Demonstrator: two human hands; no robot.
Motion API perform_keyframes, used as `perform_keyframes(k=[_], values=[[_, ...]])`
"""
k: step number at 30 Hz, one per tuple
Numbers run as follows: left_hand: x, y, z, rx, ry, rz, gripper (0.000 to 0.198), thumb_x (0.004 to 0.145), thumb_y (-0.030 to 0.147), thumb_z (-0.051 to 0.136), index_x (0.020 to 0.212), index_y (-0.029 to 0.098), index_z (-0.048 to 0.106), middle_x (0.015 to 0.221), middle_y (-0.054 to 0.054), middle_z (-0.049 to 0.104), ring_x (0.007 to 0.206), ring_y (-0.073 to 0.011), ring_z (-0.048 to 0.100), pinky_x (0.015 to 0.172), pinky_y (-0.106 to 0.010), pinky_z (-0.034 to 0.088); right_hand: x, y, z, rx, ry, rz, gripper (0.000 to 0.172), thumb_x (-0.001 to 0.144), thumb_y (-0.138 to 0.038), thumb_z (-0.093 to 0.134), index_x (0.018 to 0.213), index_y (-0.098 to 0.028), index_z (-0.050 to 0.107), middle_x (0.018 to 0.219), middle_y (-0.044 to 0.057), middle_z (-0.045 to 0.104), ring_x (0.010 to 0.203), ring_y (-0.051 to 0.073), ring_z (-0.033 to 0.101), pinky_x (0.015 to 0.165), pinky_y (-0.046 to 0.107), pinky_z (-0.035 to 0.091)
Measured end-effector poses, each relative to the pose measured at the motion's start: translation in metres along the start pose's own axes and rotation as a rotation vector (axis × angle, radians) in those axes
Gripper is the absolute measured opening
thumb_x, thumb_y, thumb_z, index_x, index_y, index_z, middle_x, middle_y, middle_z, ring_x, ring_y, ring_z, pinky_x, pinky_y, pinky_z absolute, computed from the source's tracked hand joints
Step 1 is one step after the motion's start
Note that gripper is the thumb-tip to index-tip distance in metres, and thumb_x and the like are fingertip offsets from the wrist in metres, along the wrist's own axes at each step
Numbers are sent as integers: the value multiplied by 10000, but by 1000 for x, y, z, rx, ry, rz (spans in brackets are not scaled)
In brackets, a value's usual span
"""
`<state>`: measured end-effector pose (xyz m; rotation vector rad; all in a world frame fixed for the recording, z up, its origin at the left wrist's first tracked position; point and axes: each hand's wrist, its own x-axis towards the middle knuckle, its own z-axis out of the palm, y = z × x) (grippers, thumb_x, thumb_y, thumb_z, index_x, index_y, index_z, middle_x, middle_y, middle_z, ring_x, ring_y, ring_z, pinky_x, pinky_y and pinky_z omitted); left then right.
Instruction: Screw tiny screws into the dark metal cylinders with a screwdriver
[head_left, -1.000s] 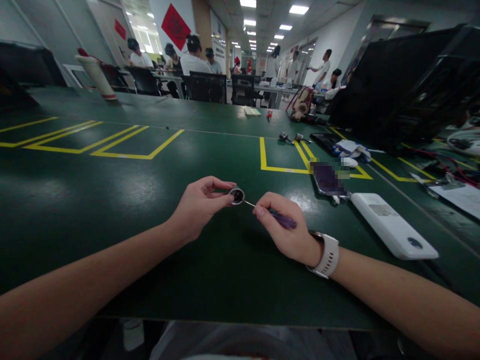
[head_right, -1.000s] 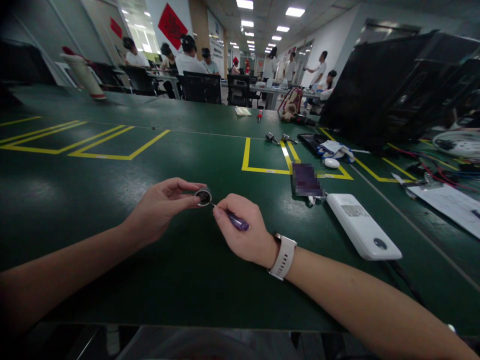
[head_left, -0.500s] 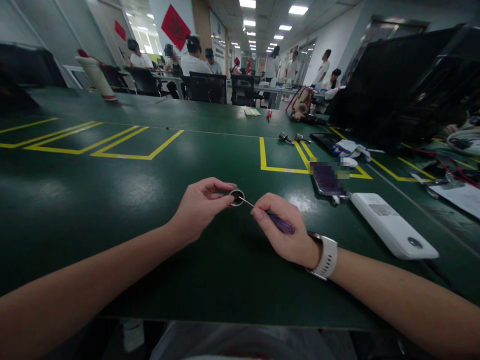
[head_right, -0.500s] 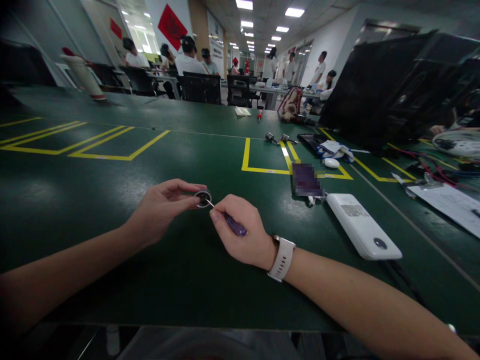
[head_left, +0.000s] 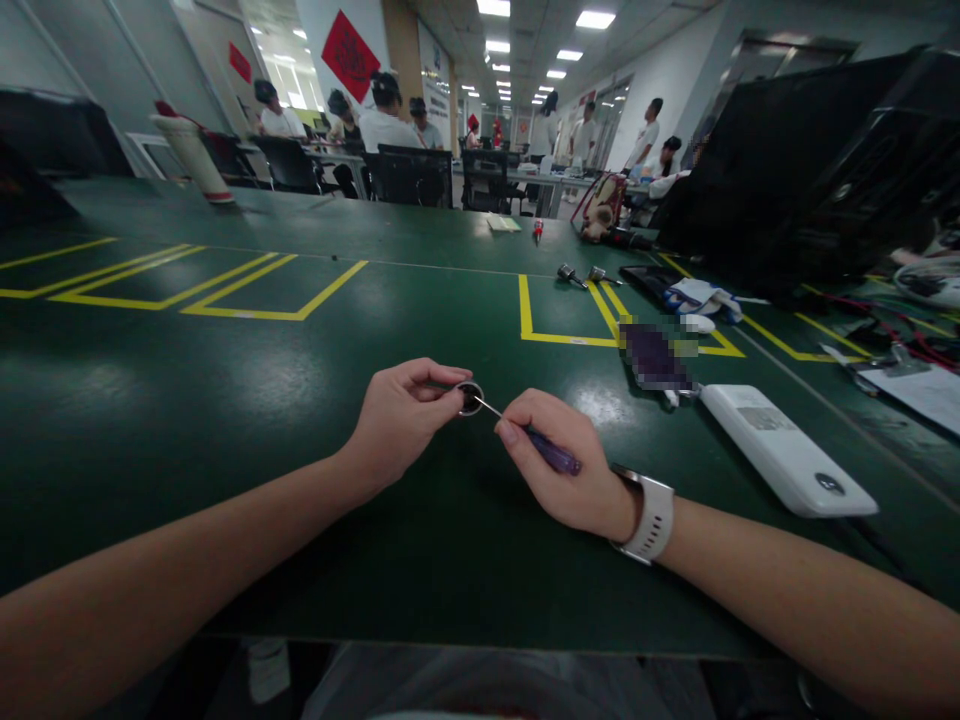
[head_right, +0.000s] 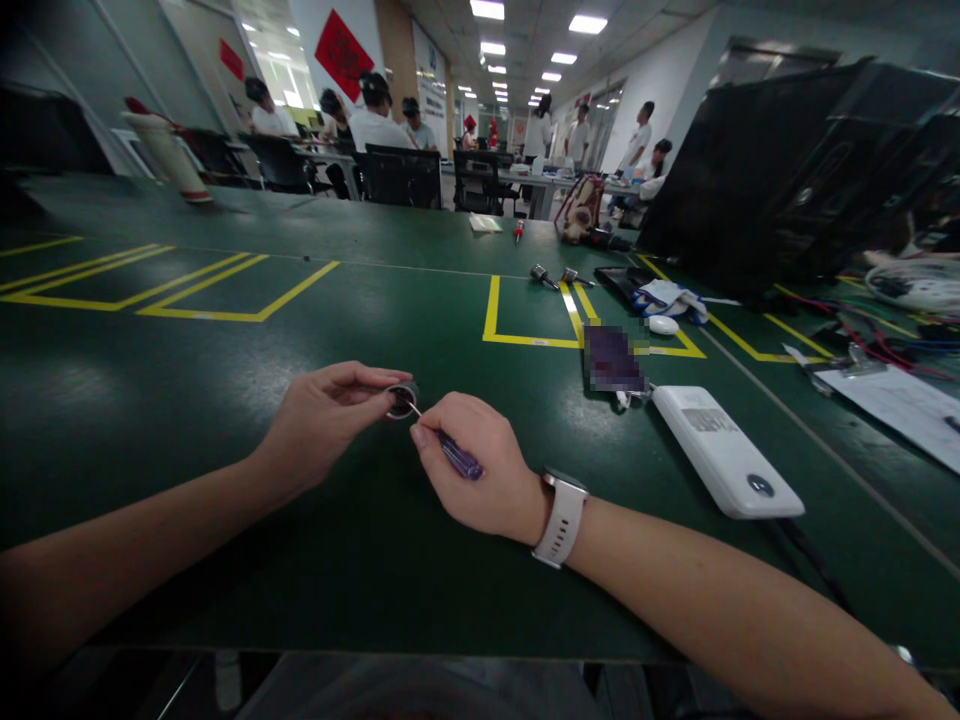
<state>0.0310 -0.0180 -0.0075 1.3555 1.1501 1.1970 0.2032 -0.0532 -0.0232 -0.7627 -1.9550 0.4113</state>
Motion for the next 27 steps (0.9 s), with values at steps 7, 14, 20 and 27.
perform_keyframes(k=[7, 14, 20, 27], values=[[1, -1, -1, 1, -18, 35, 101, 633, 156, 715, 717, 135, 663, 885, -53, 735, 765, -158, 692, 730, -271, 564, -1, 0, -1, -26, -5, -23, 105, 874, -132, 490, 794, -191, 525, 722, 9, 552, 674, 130, 526, 634, 281, 423], [1, -3, -2, -1, -30, 33, 162, 615, 191, 741, 749, 123, 679, 919, -71, 736, 776, -180, 698, 759, -313, 571, 0, -3, 0, -60, -6, -53, 114, 868, -117, 479, 787, -182, 524, 710, 14, 558, 669, 133, 527, 625, 281, 428], [1, -5, -2, -10, -43, 35, 184, 616, 195, 745, 775, 127, 684, 884, -71, 741, 795, -195, 701, 801, -346, 566, -1, -3, 0, -107, -30, -75, 92, 861, -110, 485, 805, -170, 527, 732, 32, 569, 688, 142, 530, 651, 290, 436], [3, -7, -1, 9, -23, 51, 140, 629, 165, 723, 751, 119, 671, 929, -69, 731, 808, -182, 698, 792, -324, 568, -1, -4, 1, -186, -95, -144, 84, 856, -111, 480, 809, -144, 541, 764, 84, 596, 729, 176, 543, 668, 318, 447]])
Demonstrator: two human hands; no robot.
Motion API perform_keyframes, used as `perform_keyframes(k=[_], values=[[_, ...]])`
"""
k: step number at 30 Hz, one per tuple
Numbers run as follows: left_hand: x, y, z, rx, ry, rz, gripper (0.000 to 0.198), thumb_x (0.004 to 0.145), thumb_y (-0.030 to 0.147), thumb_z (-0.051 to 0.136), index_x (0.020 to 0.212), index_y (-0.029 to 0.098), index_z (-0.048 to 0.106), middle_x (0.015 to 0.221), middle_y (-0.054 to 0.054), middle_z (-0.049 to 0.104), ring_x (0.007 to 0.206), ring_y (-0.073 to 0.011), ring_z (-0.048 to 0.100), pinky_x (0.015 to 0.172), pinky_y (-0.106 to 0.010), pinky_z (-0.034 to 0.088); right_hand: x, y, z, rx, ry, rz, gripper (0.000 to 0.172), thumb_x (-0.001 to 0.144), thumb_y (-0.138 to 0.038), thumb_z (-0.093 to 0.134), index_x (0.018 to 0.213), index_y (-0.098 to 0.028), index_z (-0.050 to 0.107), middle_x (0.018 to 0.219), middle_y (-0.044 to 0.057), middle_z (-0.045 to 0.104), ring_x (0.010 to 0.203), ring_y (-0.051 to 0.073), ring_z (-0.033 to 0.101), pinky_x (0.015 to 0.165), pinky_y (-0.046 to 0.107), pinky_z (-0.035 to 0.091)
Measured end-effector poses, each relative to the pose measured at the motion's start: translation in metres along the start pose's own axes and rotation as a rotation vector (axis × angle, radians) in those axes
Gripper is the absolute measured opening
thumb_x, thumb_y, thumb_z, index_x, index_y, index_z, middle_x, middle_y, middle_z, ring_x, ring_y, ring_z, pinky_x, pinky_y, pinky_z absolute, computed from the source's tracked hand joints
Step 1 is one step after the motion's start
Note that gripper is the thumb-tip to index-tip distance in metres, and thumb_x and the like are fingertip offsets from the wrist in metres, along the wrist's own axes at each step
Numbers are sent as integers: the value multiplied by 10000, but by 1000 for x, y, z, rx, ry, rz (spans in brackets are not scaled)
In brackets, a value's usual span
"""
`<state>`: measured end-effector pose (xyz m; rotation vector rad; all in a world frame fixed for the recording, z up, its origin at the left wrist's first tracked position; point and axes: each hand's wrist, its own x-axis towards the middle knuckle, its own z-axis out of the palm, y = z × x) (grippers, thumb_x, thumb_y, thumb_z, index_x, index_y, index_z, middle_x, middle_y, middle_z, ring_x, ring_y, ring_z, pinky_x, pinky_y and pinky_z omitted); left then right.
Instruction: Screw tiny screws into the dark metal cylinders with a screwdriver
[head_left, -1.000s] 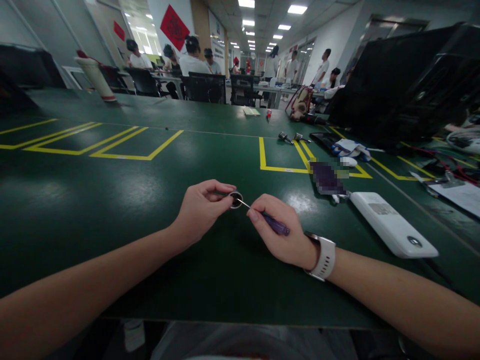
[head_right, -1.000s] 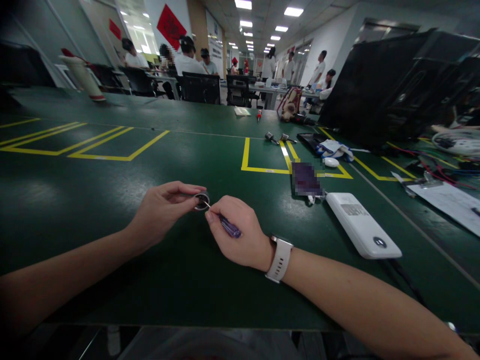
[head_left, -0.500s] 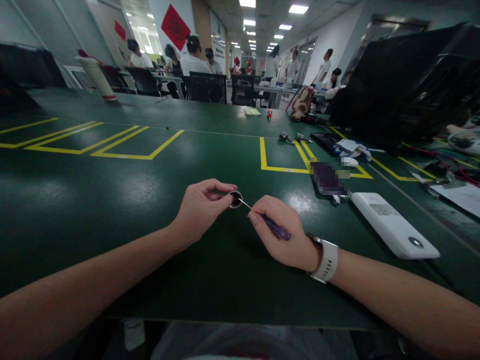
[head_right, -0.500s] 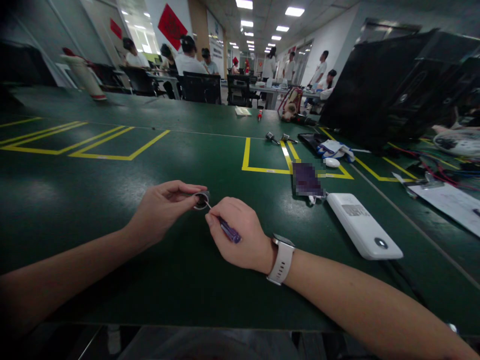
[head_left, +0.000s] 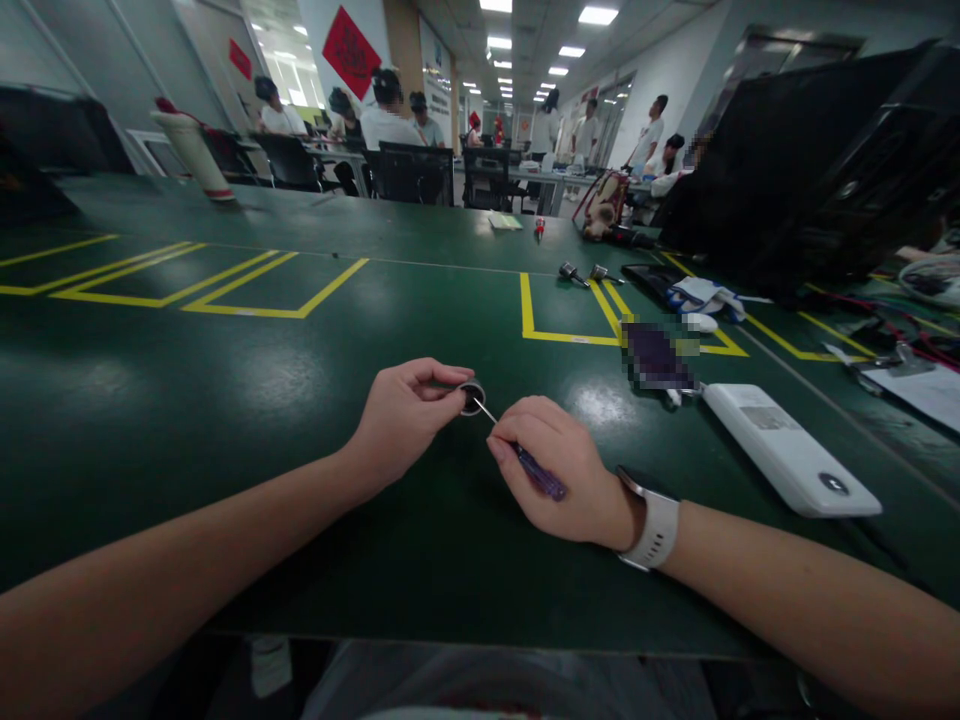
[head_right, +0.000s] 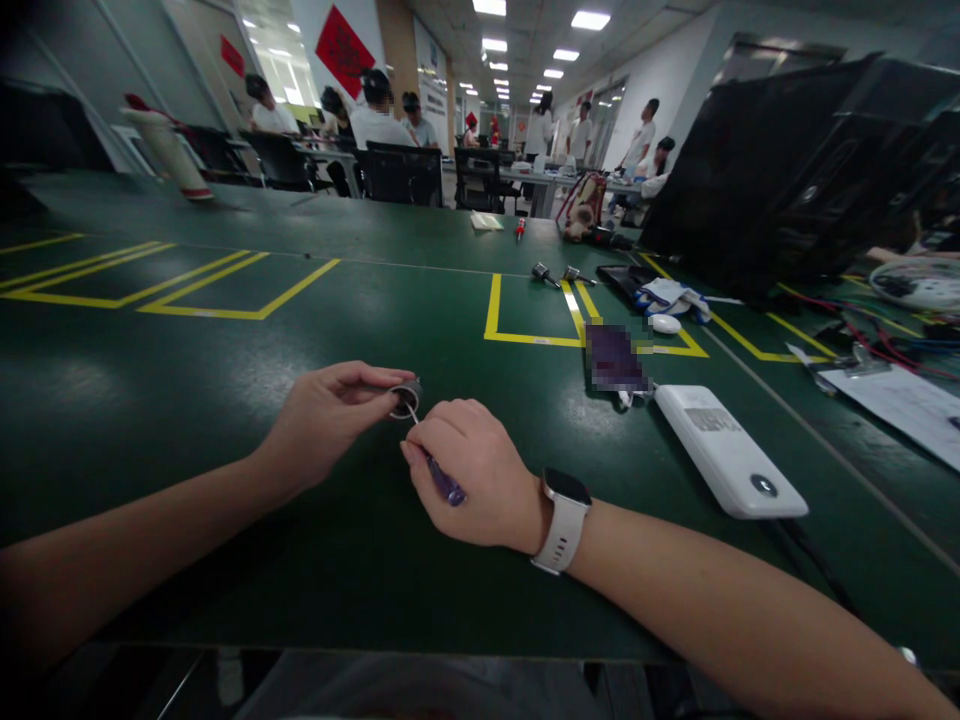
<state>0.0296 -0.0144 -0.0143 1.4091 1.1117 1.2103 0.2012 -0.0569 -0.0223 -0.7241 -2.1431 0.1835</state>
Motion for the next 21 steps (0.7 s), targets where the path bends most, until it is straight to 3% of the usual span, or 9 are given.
perform_keyframes(k=[21], values=[[-2, -1, 1, -57, -12, -22, 193, 603, 143, 750, 776, 117, 671, 992, -76, 713, 857, -184, 693, 842, -328, 556, 1, 1, 1, 54, 8, 106, 97, 855, -104, 489, 789, -139, 551, 742, 53, 575, 694, 149, 521, 661, 303, 426]])
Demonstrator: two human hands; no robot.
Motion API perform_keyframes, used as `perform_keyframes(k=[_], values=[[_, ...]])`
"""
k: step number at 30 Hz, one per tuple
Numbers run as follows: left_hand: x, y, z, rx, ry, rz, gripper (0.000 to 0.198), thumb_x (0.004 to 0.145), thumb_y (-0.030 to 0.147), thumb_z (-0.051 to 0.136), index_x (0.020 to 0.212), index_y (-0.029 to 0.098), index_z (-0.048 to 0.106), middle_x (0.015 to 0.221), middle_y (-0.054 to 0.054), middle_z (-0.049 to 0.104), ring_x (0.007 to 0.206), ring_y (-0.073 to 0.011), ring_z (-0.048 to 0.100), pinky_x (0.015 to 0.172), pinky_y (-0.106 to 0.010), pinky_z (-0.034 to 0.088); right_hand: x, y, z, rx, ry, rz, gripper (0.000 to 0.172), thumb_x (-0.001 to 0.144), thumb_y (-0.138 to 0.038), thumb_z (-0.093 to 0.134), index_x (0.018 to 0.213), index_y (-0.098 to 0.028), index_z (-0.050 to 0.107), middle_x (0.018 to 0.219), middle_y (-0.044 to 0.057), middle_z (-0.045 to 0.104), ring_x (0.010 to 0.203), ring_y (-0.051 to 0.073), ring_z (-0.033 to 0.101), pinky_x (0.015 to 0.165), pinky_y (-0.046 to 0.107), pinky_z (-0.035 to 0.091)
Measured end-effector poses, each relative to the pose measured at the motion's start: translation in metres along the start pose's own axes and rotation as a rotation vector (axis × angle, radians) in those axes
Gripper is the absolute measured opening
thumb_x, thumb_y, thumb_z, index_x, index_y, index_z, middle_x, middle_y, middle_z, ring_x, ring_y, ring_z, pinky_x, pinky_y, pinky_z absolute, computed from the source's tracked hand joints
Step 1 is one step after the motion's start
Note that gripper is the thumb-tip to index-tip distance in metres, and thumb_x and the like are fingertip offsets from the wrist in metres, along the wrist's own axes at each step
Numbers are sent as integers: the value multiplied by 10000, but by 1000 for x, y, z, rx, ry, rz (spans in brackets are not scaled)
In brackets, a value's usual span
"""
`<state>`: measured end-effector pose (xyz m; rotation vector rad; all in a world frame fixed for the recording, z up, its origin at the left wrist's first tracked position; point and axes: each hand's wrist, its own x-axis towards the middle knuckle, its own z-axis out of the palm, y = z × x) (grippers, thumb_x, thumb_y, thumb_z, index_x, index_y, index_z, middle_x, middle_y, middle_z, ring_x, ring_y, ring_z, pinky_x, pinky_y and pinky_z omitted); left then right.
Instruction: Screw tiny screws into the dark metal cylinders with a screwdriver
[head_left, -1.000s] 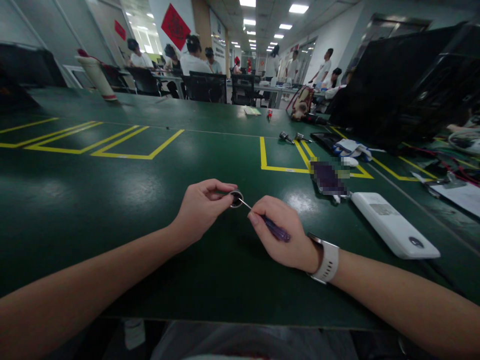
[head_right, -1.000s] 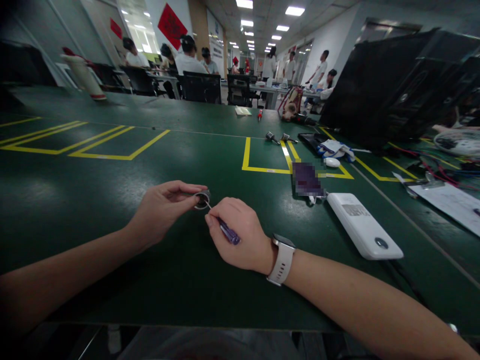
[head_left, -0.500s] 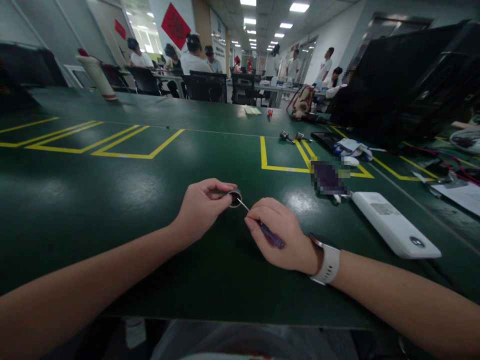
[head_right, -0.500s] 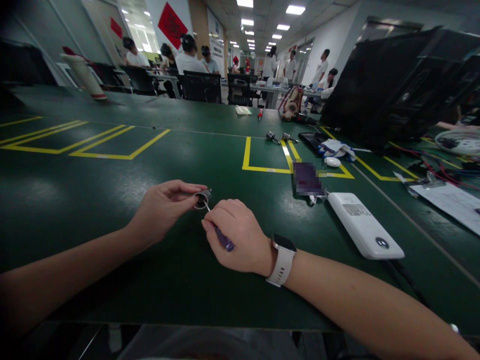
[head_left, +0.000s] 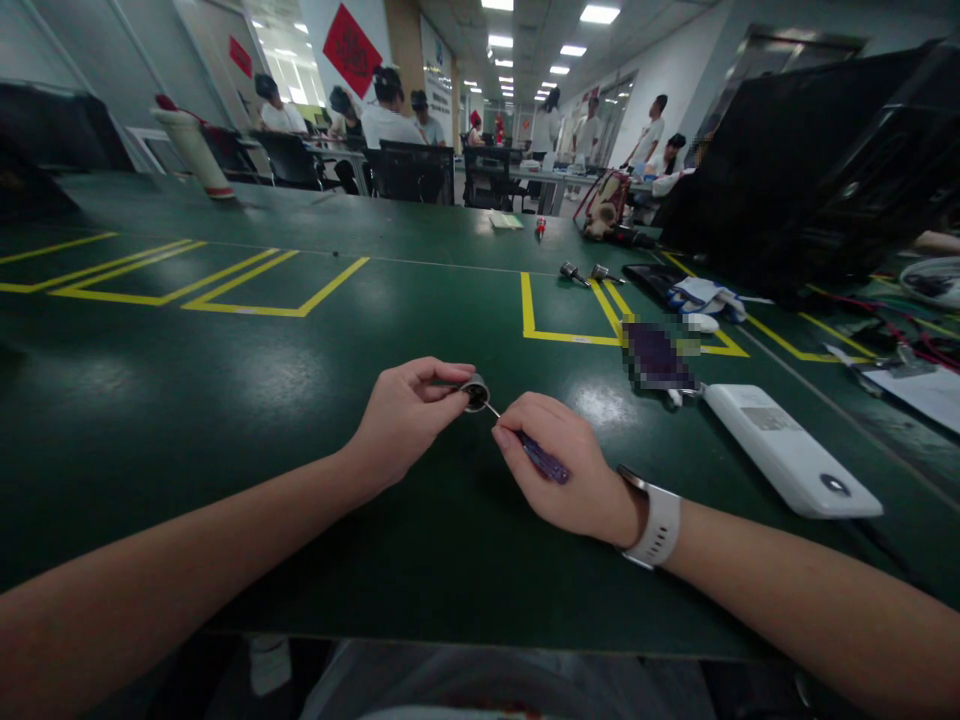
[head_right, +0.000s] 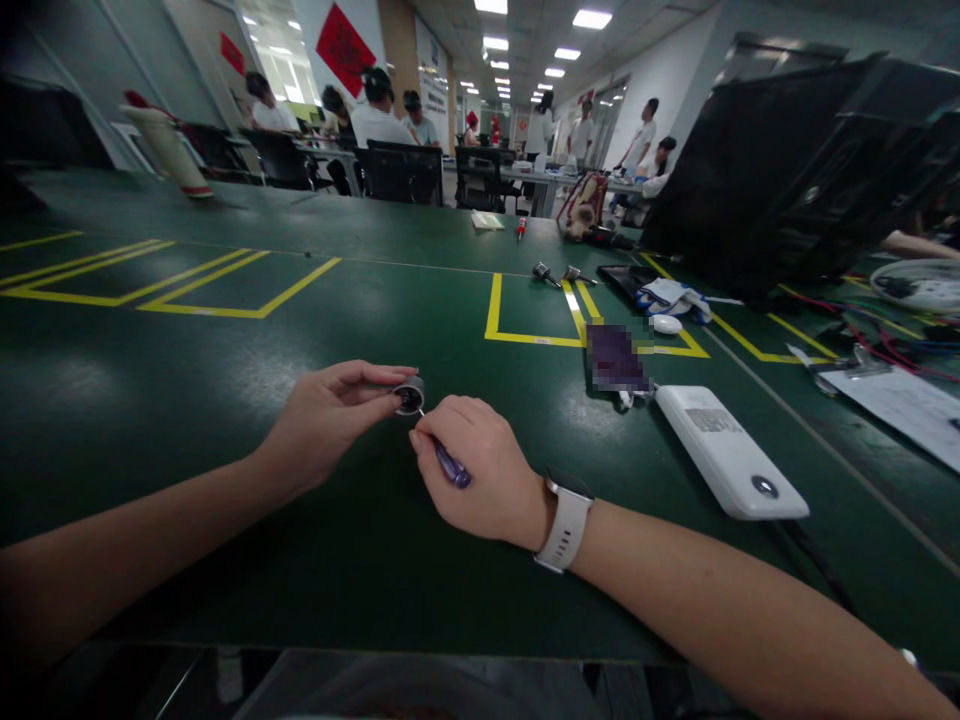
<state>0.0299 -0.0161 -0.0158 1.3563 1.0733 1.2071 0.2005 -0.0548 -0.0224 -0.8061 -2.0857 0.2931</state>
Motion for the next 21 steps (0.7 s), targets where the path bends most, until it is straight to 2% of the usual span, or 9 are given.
perform_keyframes(k=[4, 8, 10, 15, 17, 21], values=[[-1, 1, -1, 37, -6, 1, 231, 606, 178, 772, 813, 123, 684, 1031, -91, 710, 877, -205, 693, 861, -358, 554, 1, 3, -1, 123, 37, 117, 110, 867, -137, 505, 779, -157, 569, 725, 23, 562, 681, 134, 529, 652, 287, 430], [0, 0, -2, 43, 23, -25, 219, 649, 200, 755, 851, 142, 690, 1030, -73, 715, 871, -195, 693, 864, -346, 554, 0, 14, 0, 499, 98, 402, 124, 878, -252, 547, 802, -173, 604, 750, 14, 598, 690, 132, 567, 644, 281, 465], [2, -1, -3, 35, 46, -47, 228, 653, 194, 754, 868, 148, 691, 1010, -70, 720, 860, -197, 694, 853, -345, 559, -1, 20, 3, 682, 147, 472, 129, 865, -285, 575, 804, -181, 619, 762, 8, 612, 710, 133, 578, 665, 285, 480], [2, -2, -2, -4, 58, -76, 225, 650, 182, 756, 863, 155, 692, 929, -59, 732, 827, -193, 696, 810, -329, 568, 0, 22, 7, 949, 199, 567, 112, 843, -264, 605, 788, -173, 641, 758, 8, 625, 719, 127, 583, 677, 280, 490], [2, -1, -1, -21, 66, -87, 232, 643, 173, 757, 864, 151, 691, 884, -52, 734, 810, -187, 696, 803, -321, 567, 0, 22, 8, 965, 211, 577, 112, 842, -261, 605, 784, -172, 642, 750, 8, 624, 710, 126, 582, 674, 282, 492], [2, 0, 0, -21, 87, -87, 249, 625, 174, 768, 859, 139, 693, 913, -64, 731, 821, -187, 694, 815, -321, 560, -3, 25, 8, 863, 206, 484, 114, 849, -285, 609, 807, -185, 645, 767, 2, 625, 726, 127, 584, 672, 279, 487]])
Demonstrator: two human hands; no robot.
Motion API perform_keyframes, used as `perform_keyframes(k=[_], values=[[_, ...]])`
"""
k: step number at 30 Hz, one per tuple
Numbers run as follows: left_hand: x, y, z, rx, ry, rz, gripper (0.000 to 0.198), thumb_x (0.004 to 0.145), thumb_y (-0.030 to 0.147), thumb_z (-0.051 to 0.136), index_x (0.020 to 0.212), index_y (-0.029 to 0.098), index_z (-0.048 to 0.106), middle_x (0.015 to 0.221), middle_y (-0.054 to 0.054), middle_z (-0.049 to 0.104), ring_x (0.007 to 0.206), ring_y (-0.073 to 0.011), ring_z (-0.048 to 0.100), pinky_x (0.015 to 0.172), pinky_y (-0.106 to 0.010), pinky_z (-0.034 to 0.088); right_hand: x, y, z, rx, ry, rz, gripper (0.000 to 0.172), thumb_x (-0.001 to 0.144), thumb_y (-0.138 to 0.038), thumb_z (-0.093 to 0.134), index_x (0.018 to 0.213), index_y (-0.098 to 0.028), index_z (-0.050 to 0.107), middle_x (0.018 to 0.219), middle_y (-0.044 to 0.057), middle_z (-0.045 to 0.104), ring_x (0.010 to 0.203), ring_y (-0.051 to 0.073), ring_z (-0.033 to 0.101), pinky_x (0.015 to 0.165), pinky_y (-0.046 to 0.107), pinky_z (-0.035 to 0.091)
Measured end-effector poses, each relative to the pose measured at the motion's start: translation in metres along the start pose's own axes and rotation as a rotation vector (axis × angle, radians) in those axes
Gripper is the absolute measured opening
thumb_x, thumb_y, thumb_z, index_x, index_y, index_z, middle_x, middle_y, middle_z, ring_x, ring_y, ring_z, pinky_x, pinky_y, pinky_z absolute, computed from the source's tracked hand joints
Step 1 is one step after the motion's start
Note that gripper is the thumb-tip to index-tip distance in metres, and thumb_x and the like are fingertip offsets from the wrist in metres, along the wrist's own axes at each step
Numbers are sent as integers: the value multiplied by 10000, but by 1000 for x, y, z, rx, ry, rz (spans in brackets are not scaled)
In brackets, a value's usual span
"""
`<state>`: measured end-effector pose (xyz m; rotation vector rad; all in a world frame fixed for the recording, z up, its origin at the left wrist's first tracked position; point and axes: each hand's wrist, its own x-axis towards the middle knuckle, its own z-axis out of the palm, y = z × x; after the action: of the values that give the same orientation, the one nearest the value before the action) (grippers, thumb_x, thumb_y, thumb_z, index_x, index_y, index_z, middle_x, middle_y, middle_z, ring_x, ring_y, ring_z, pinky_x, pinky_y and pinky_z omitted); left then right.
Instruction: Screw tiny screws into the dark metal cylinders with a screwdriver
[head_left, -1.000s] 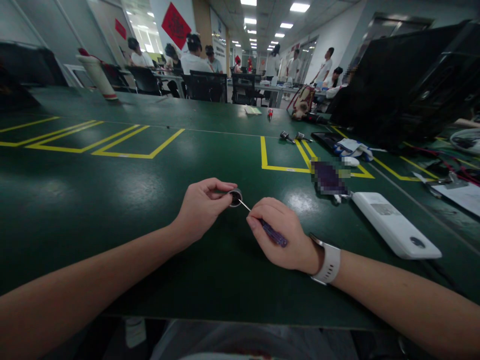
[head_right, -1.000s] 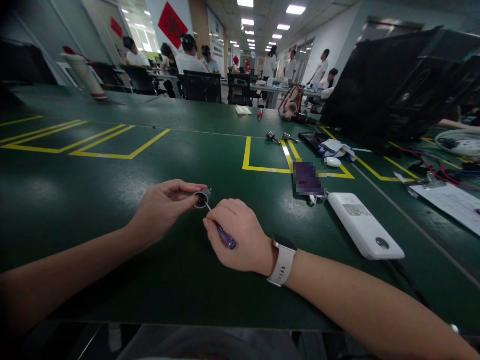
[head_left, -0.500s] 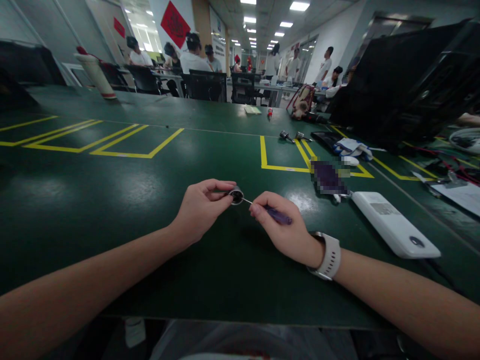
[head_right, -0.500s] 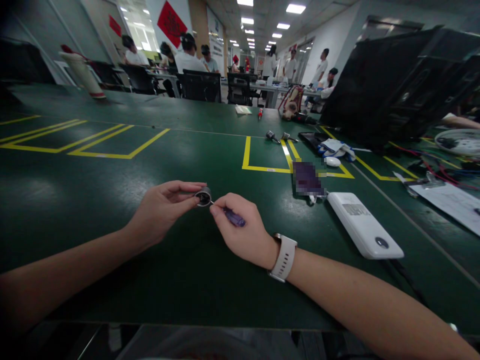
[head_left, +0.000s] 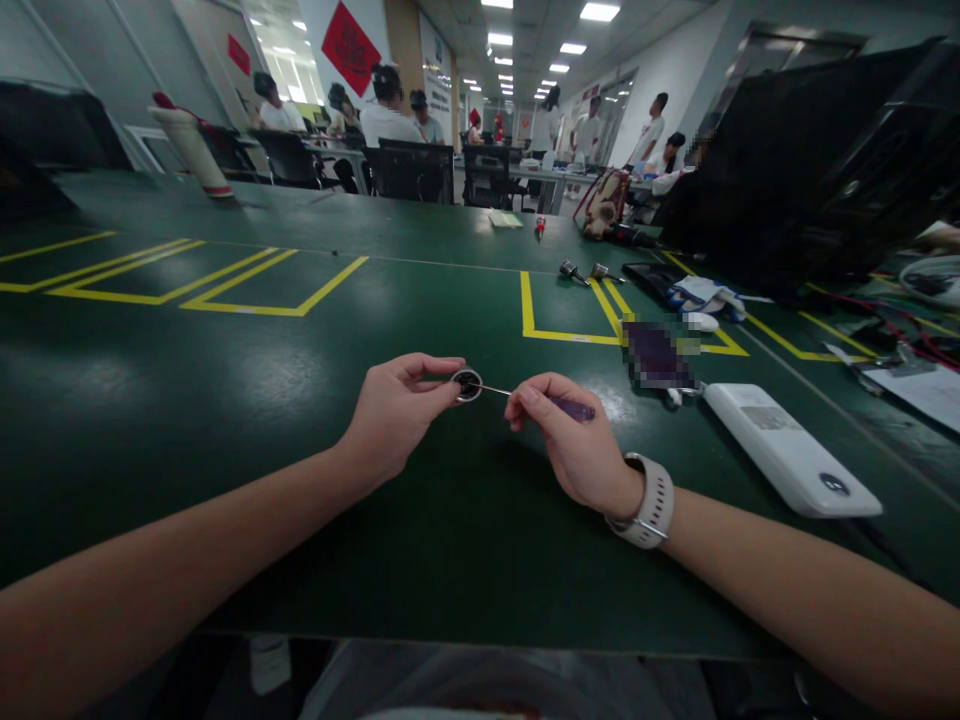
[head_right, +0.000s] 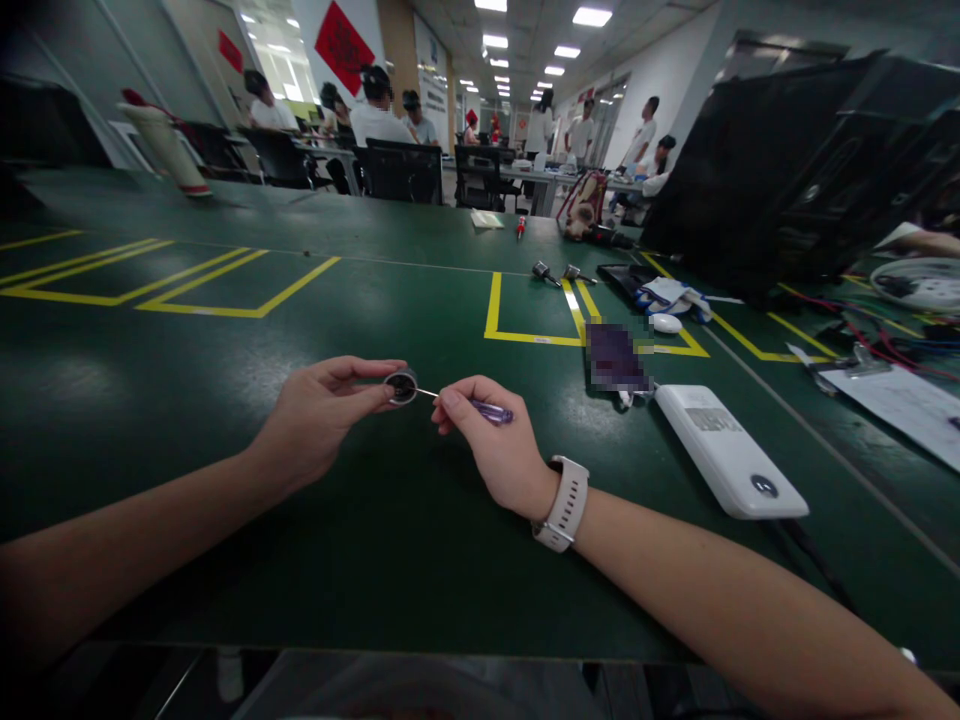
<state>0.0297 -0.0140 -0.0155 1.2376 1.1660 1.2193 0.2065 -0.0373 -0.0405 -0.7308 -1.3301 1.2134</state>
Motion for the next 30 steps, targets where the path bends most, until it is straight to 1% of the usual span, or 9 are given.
perform_keyframes(k=[5, 8, 11, 15, 18, 21, 26, 28, 30], values=[[1, 0, 1, -5, 6, 10, 241, 617, 162, 767, 843, 133, 688, 1015, -79, 714, 862, -189, 690, 864, -329, 542, -3, -4, 2, -232, 30, -92, 120, 872, -265, 576, 801, -182, 626, 754, -1, 614, 699, 123, 575, 654, 277, 475], [1, 0, 1, -9, 6, 9, 222, 620, 143, 759, 829, 135, 685, 1043, -78, 708, 871, -189, 690, 882, -337, 536, -6, -10, 5, -402, -3, -131, 111, 878, -241, 557, 810, -173, 613, 758, 6, 608, 700, 128, 577, 655, 283, 472], [1, -1, 1, 12, 7, 18, 197, 623, 124, 753, 807, 141, 687, 1050, -74, 706, 881, -193, 689, 886, -338, 537, -6, -13, 6, -479, -36, -161, 108, 882, -241, 547, 824, -172, 606, 779, 15, 608, 720, 136, 581, 660, 287, 476], [2, -2, 0, 40, -7, 9, 195, 632, 124, 746, 816, 151, 689, 1058, -78, 704, 890, -198, 690, 876, -330, 542, -6, -14, 6, -488, -28, -145, 115, 879, -242, 548, 804, -172, 600, 755, 11, 605, 699, 134, 574, 638, 282, 470], [2, -2, 0, 49, 2, -10, 208, 628, 121, 742, 825, 152, 684, 1061, -85, 704, 878, -202, 693, 864, -336, 546, -5, -14, 5, -475, -18, -100, 148, 876, -248, 548, 763, -168, 598, 711, 0, 592, 658, 126, 559, 615, 275, 456], [4, -4, 0, 49, 9, 10, 207, 613, 124, 740, 807, 155, 676, 1065, -79, 704, 878, -207, 693, 850, -341, 551, -5, -14, 4, -442, -11, -65, 166, 875, -250, 545, 739, -170, 596, 693, -7, 584, 644, 122, 554, 600, 270, 453], [8, -9, -3, 110, -21, 20, 291, 620, 157, 739, 904, 141, 674, 916, -70, 732, 844, -205, 695, 822, -346, 554, -5, -16, 3, -416, -17, -50, 172, 870, -235, 539, 718, -172, 589, 672, -14, 569, 629, 119, 542, 589, 268, 448], [9, -10, -5, 139, -22, 29, 302, 633, 162, 728, 929, 141, 672, 910, -64, 733, 840, -197, 694, 824, -340, 549, -5, -16, 2, -403, -15, -55, 176, 867, -235, 537, 711, -170, 587, 658, -18, 560, 618, 117, 535, 582, 266, 440], [10, -10, -5, 149, -9, 35, 270, 644, 149, 710, 912, 149, 673, 932, -59, 730, 840, -191, 693, 827, -336, 546, -5, -16, 2, -392, -8, -57, 182, 863, -238, 537, 701, -169, 583, 643, -20, 553, 608, 116, 529, 573, 266, 432]])
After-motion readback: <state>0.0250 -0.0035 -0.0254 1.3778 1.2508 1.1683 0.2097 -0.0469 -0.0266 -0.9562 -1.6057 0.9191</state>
